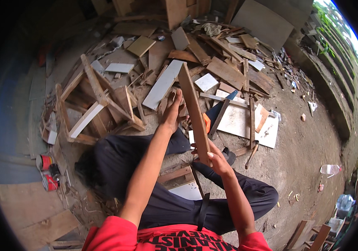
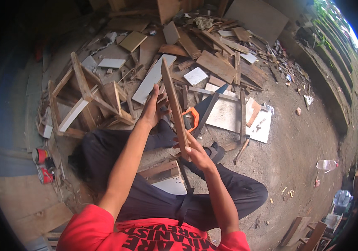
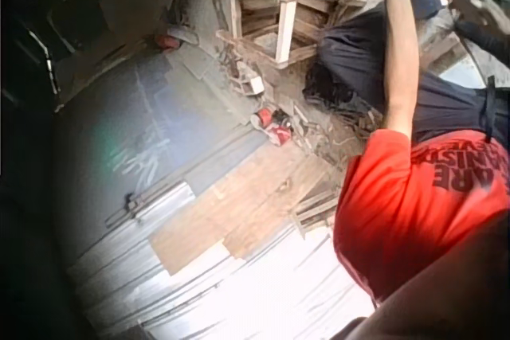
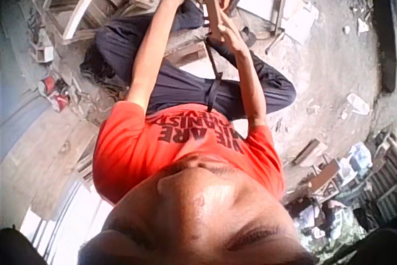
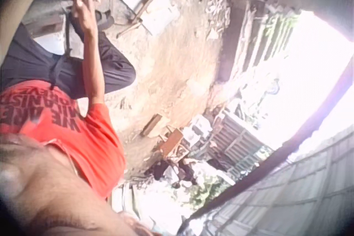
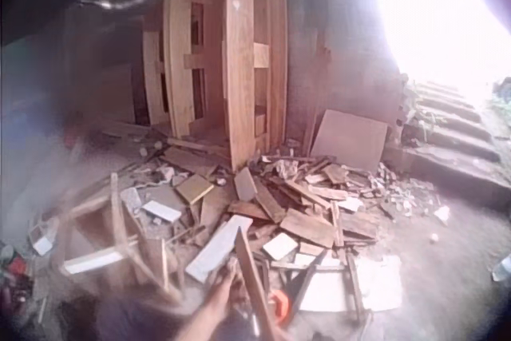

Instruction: The person assembles a wooden stool by fitting pieces together and securing them with a hammer. They also use a hand saw to cut a wooden plank and a hammer to break it into smaller pieces.

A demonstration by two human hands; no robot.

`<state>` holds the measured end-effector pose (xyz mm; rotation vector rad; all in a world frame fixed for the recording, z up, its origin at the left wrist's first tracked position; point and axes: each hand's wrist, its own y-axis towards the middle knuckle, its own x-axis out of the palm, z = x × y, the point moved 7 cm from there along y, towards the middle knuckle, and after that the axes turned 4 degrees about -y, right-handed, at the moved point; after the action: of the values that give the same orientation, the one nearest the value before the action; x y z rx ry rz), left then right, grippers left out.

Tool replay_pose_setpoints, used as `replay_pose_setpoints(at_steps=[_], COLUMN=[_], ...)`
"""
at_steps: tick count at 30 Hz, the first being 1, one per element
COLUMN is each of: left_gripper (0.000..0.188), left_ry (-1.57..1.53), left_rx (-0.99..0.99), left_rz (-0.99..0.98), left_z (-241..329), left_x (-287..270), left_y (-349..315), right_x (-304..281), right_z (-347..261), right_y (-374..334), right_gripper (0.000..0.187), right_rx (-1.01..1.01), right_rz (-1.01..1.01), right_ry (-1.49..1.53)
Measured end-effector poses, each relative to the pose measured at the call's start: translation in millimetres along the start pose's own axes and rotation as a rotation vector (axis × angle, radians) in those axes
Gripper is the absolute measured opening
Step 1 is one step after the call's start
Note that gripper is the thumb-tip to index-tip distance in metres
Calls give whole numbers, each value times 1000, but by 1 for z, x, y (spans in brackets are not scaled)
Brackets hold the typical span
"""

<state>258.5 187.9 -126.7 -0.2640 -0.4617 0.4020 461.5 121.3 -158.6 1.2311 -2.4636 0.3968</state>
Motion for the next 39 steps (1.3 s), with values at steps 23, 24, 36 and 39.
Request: replay_pose_setpoints(at_steps=[23, 24, 36, 39], left_gripper=[56, 52, 38, 36], left_ry=[-345, -399, -308, -265], left_rx=[-17, -48, 34, 128], left_rz=[45, 20, -366, -381], left_z=[-51, -56, -44, -37], left_x=[-117, -124, -96, -96], left_y=[-12, -16, -23, -28], right_x=[39, 42, 33, 45], right_z=[19, 13, -3, -10], right_y=[44, 50, 86, 82], right_gripper=[114, 106, 36, 36], right_rx=[35, 119, -16, 3], right_rz=[321, 345, 587, 606], right_ry=[-922, -736, -594, -522])
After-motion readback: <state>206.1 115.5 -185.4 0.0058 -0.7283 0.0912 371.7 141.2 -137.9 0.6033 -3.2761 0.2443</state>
